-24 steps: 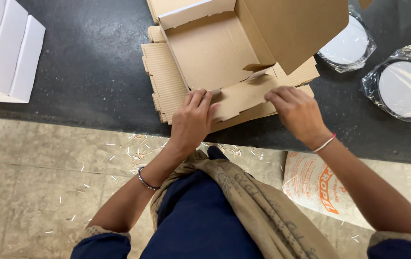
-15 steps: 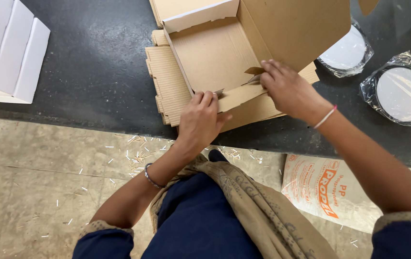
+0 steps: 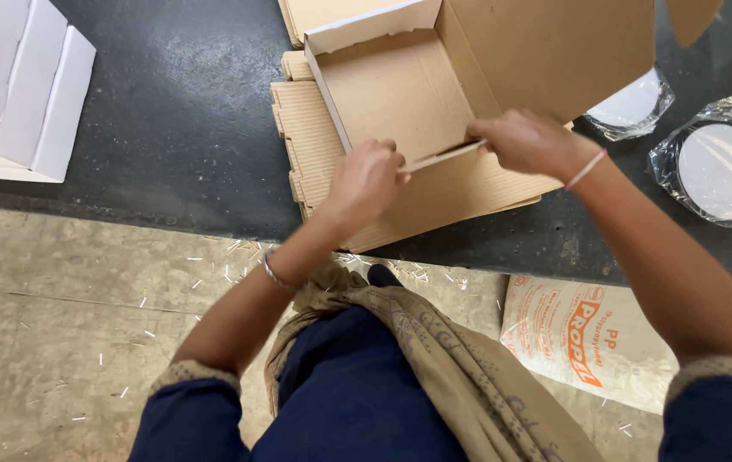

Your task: The person opens a white cardboard box on the workbench, places a plastic-wrapped round LED panel light inside, and closes the box. They then wipe another LED panel with a blue cloth, wrap it in plastic film, and place it into a box before closing it.

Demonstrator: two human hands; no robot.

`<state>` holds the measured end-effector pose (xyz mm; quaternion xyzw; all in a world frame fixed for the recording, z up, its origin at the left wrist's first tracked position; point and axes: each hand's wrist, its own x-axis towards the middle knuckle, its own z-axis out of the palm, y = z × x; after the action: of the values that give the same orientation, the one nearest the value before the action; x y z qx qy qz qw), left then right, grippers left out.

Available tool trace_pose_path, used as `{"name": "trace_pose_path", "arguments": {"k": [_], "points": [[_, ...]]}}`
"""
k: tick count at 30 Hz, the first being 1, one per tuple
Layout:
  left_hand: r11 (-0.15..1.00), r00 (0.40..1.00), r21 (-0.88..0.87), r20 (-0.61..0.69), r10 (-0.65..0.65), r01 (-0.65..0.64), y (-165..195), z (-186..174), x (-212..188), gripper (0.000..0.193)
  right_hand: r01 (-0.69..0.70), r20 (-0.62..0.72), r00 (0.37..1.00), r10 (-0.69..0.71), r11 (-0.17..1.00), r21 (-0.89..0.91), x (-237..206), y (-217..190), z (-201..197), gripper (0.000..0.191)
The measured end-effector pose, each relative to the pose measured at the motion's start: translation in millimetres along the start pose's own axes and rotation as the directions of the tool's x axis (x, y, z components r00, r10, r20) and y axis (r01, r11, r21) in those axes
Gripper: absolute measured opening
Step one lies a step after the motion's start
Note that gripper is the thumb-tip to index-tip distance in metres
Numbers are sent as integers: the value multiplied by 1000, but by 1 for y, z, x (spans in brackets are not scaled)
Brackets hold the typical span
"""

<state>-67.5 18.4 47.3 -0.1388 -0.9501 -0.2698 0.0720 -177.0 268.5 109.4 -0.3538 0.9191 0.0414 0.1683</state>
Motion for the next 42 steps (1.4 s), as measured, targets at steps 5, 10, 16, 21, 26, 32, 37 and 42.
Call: {"name": "trace_pose_path", "arguments": {"k": [5, 10, 16, 21, 26, 32, 37, 42], "points": [[983, 901, 14, 398, -172, 181, -29, -9, 70, 60, -110, 222, 969, 109, 994, -6, 48, 30, -16, 43], [931, 679, -12, 687, -258, 366, -41, -13, 108, 64, -39, 468, 883, -43, 986, 164, 96, 50, -27, 51], [909, 625, 75, 703, -340, 410, -36, -4, 118, 64, -116, 564, 825, 18, 983, 139, 102, 51, -34, 66], [989, 991, 146, 125, -56, 37, -10, 11, 83, 57, -106, 597, 801, -43, 971, 212, 100, 44, -33, 61], [972, 993, 208, 6, 114, -113, 38, 38, 30, 36, -110, 628, 776, -57, 968, 225, 105, 46, -27, 53], [840, 878, 530, -339, 338, -119, 46, 64, 16, 46, 70, 381, 901, -210, 934, 350, 103, 49, -14, 48], [855, 893, 516, -364, 265, -44, 27, 81, 23, 34, 275, -291, 931, -219, 947, 168, 51, 30, 18, 28], [886, 894, 463, -389, 222, -19, 9, 95, 32, 14, 356, -417, 867, -273, 925, 134, 21, 14, 40, 38]]}}
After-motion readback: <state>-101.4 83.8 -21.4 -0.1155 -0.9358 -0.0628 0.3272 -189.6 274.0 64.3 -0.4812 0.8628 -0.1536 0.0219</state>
